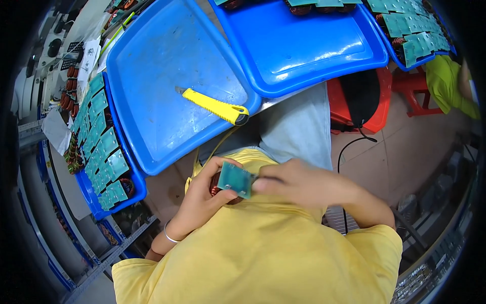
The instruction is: Trim excess wires from electronic components using wire cutters.
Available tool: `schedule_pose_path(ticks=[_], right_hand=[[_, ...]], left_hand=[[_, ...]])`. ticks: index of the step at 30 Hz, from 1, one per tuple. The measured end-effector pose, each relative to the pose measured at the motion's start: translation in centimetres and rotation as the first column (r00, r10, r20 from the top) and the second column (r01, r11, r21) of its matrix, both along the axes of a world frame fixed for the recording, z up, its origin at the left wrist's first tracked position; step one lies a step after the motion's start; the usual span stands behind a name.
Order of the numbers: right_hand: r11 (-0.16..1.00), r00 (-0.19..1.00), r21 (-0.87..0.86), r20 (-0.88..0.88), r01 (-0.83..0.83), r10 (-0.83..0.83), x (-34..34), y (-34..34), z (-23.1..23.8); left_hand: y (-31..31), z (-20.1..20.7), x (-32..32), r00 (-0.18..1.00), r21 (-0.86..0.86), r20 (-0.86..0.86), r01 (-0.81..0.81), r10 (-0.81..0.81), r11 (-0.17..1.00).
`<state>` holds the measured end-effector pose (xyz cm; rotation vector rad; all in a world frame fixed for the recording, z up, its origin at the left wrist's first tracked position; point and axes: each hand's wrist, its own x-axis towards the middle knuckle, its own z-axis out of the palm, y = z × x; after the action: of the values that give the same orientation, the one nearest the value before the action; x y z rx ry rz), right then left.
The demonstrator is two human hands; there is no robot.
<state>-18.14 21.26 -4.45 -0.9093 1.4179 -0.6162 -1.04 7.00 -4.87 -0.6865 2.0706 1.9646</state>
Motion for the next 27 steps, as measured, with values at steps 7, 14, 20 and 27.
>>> schedule_pose_path(ticks=[7,14,20,27], right_hand=[[1.0,0.798,-0.025,-0.603,-0.002,-0.014,0.2,1.3,0.1],[0.711,0.97,-0.699,-0.218,-0.077,-0.11,-0.1,-1.4,3.2],[0.713,0.714,-0.686,-0.573,-0.149,-0.402,-3.5,-2.4,6.9],[0.76,0.294,-0.599,-0.795,-0.251,-0.53,-11.3,-7.9,4.5]], left_hand=[[-0.1,0.6,0.1,0.974,0.573,0.002,-0.187,0.227,0.798],[-1.6,0.7,-0.9,0.975,0.43,-0.218,0.144,-0.053,0.891],[-1.9,2.5,-1.2,0.951,0.523,-0.255,-0.018,0.176,0.852],[-6.5,5.0,6.0,0.923,0.205,-0.315,-0.162,0.222,0.965]])
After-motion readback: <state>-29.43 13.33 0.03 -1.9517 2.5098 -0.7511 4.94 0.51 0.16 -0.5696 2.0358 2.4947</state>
